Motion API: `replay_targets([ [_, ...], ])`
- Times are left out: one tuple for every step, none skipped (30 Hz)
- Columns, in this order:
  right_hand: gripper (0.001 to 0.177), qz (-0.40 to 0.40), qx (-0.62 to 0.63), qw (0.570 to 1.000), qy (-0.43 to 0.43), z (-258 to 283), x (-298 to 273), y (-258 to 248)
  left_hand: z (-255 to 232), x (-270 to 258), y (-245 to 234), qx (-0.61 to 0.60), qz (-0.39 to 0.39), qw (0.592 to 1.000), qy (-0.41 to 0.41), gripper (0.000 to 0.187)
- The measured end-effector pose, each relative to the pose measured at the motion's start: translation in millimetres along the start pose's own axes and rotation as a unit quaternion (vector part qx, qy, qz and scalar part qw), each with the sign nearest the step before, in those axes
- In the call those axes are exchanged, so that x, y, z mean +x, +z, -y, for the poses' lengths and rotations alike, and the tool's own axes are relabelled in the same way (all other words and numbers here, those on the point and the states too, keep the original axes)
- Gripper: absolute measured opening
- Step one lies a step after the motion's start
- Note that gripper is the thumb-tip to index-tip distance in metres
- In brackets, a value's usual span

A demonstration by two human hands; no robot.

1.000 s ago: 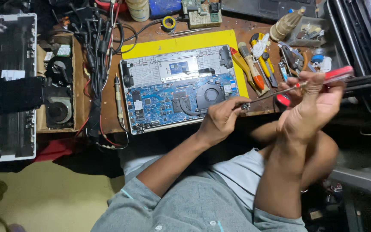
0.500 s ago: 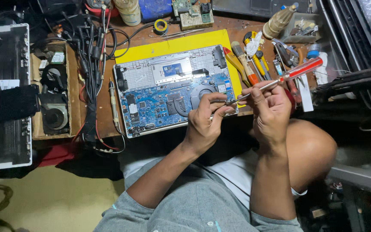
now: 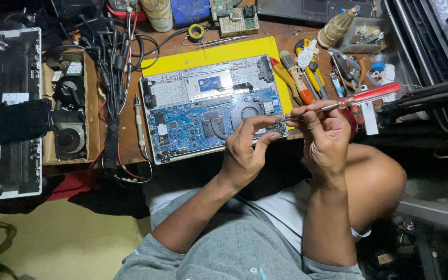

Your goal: The person uses a screwdriver to remove screws from a disassembled laptop motherboard. They repeatedly loosen and tighten screws in the same area without completing a visible repair or reassembly.

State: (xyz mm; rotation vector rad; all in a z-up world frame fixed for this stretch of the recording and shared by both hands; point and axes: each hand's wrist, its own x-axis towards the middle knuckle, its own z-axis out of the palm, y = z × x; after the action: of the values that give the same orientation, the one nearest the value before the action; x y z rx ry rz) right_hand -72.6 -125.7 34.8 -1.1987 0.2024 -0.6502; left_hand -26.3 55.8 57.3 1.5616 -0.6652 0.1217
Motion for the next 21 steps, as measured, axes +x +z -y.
replay_targets([
  [0.013, 0.000, 0.000, 1.000, 0.000, 0.3, -0.1, 0.5, 1.9, -1.1, 0.9, 0.000, 0.000, 1.000, 0.000, 0.026],
  [0.013, 0.002, 0.002, 1.000, -0.002, 0.6, -0.2, 0.9, 3.7, -2.1, 1.8, 0.015, 0.000, 1.000, 0.009, 0.025],
  [0.013, 0.004, 0.003, 1.000, -0.005, 1.0, -0.3, 1.5, 5.6, -3.0, 2.6, 0.030, 0.001, 0.999, 0.018, 0.023],
  [0.013, 0.003, 0.003, 1.000, -0.005, 2.2, -1.0, 2.4, 4.0, -2.3, 1.1, 0.030, 0.002, 0.999, 0.019, 0.023],
  [0.012, 0.008, 0.000, 1.000, -0.007, 3.4, -1.7, 3.1, 2.4, -1.7, -0.3, 0.030, 0.002, 0.999, 0.020, 0.024],
  [0.010, 0.013, -0.003, 1.000, -0.008, 4.5, -2.4, 3.9, 0.8, -1.2, -1.6, 0.031, 0.003, 0.999, 0.022, 0.025],
  [0.010, 0.013, -0.003, 1.000, -0.008, 6.0, -3.5, 5.9, 1.7, -2.0, -1.0, 0.031, 0.002, 0.999, 0.022, 0.025],
  [0.010, 0.013, -0.003, 1.000, -0.009, 7.6, -4.6, 8.1, 2.5, -2.8, -0.3, 0.034, 0.000, 0.999, 0.021, 0.026],
  [0.010, 0.014, -0.002, 1.000, -0.011, 9.0, -5.4, 10.2, 3.5, -3.3, 0.3, 0.037, -0.002, 0.999, 0.021, 0.026],
  [0.010, 0.014, -0.001, 1.000, -0.011, 7.1, -4.3, 8.5, 5.6, -3.9, 1.3, 0.037, -0.002, 0.999, 0.021, 0.026],
  [0.010, 0.016, -0.005, 1.000, -0.015, 5.2, -3.6, 6.6, 7.6, -4.7, 2.4, 0.048, -0.003, 0.998, 0.027, 0.026],
  [0.010, 0.018, -0.008, 1.000, -0.018, 3.3, -2.7, 4.7, 9.6, -5.5, 3.4, 0.060, -0.003, 0.998, 0.033, 0.026],
  [0.010, 0.018, -0.008, 1.000, -0.018, 6.1, -3.7, 7.6, 8.3, -4.7, 3.6, 0.060, -0.003, 0.998, 0.033, 0.026],
  [0.010, 0.018, -0.020, 0.999, -0.024, 8.8, -4.7, 10.5, 7.0, -4.0, 3.7, 0.085, -0.005, 0.995, 0.042, 0.026],
  [0.010, 0.018, -0.032, 0.999, -0.029, 11.5, -5.9, 13.4, 5.7, -3.5, 3.8, 0.110, -0.008, 0.993, 0.052, 0.026],
  [0.010, 0.018, -0.032, 0.999, -0.029, 13.3, -6.4, 15.5, 3.9, -2.3, 3.1, 0.110, -0.008, 0.993, 0.052, 0.026],
  [0.010, 0.031, -0.062, 0.996, -0.047, 15.2, -6.7, 17.6, 2.0, -1.1, 2.3, 0.137, -0.001, 0.989, 0.056, 0.020],
  [0.011, 0.044, -0.093, 0.993, -0.065, 17.0, -7.1, 19.9, 0.2, 0.1, 1.5, 0.165, 0.005, 0.984, 0.060, 0.015],
  [0.011, 0.045, -0.093, 0.993, -0.064, 18.9, -7.8, 22.4, -1.7, 0.4, 0.9, 0.166, 0.005, 0.984, 0.059, 0.015],
  [0.012, 0.053, -0.126, 0.987, -0.081, 20.7, -8.5, 25.0, -3.6, 0.6, 0.2, 0.155, 0.004, 0.987, 0.051, 0.011],
  [0.012, 0.061, -0.158, 0.981, -0.097, 22.3, -9.0, 27.9, -5.5, 1.1, -0.7, 0.144, 0.002, 0.989, 0.042, 0.007],
])
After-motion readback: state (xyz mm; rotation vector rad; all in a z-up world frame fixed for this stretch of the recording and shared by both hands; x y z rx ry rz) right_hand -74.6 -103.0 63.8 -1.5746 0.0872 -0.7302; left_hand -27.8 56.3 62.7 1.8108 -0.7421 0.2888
